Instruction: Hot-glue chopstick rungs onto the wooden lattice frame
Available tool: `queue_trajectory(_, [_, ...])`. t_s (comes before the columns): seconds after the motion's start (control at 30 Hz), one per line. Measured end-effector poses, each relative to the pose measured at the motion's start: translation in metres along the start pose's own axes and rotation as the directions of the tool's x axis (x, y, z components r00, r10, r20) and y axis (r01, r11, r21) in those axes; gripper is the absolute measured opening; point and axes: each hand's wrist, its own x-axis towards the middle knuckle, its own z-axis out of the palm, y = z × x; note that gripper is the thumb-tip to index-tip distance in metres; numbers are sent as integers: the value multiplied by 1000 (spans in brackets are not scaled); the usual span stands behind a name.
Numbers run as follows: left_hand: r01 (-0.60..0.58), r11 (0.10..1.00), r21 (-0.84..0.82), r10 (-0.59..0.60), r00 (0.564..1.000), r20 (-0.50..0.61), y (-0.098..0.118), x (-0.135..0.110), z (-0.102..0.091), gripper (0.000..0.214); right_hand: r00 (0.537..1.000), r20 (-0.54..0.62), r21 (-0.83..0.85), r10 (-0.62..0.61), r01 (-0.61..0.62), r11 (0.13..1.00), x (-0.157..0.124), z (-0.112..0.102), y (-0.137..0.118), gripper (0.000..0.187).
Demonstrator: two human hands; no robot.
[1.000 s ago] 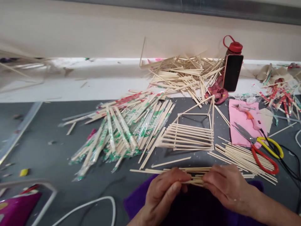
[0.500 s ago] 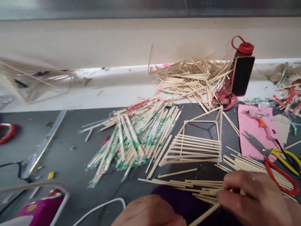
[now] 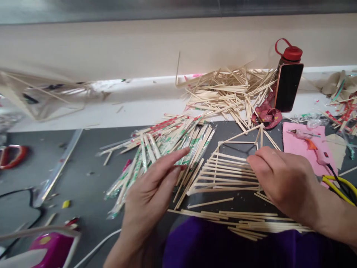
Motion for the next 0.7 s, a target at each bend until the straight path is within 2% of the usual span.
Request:
queue_trajectory(0.07, [6, 1000, 5, -7, 998, 67, 5, 8, 7, 33, 999, 35, -57, -34, 36, 998, 7, 1, -4, 19])
queue_trajectory(0.17, [11, 999, -40, -5, 987, 163, 1, 4, 11, 34, 996, 35, -76, -83, 85, 993, 14, 5, -8, 20])
queue_trajectory(0.3, [43, 995, -88, -25, 980, 198, -3, 2, 18, 35, 997, 37, -73, -74, 76, 994, 16, 11, -8, 22])
queue_trajectory(0.37, [80, 991, -112, -56, 978, 199, -2, 3, 23, 34, 996, 57, -44, -63, 65, 997, 12, 12, -4, 22])
queue_trajectory(0.47, [132, 977, -165, -110, 984, 138, 1, 2, 28, 32, 989, 129, 89, -74, 63, 994, 6, 7, 8, 21])
queue_trajectory(0.6, [144, 964, -224, -124, 987, 103, 0, 2, 32, 32, 968, 252, 248, -3, -61, 967, 4, -2, 25, 16])
queue_trajectory(0.7, [136, 965, -224, -113, 987, 114, 1, 4, 33, 30, 977, 210, 332, 20, -91, 939, 12, -9, 32, 15])
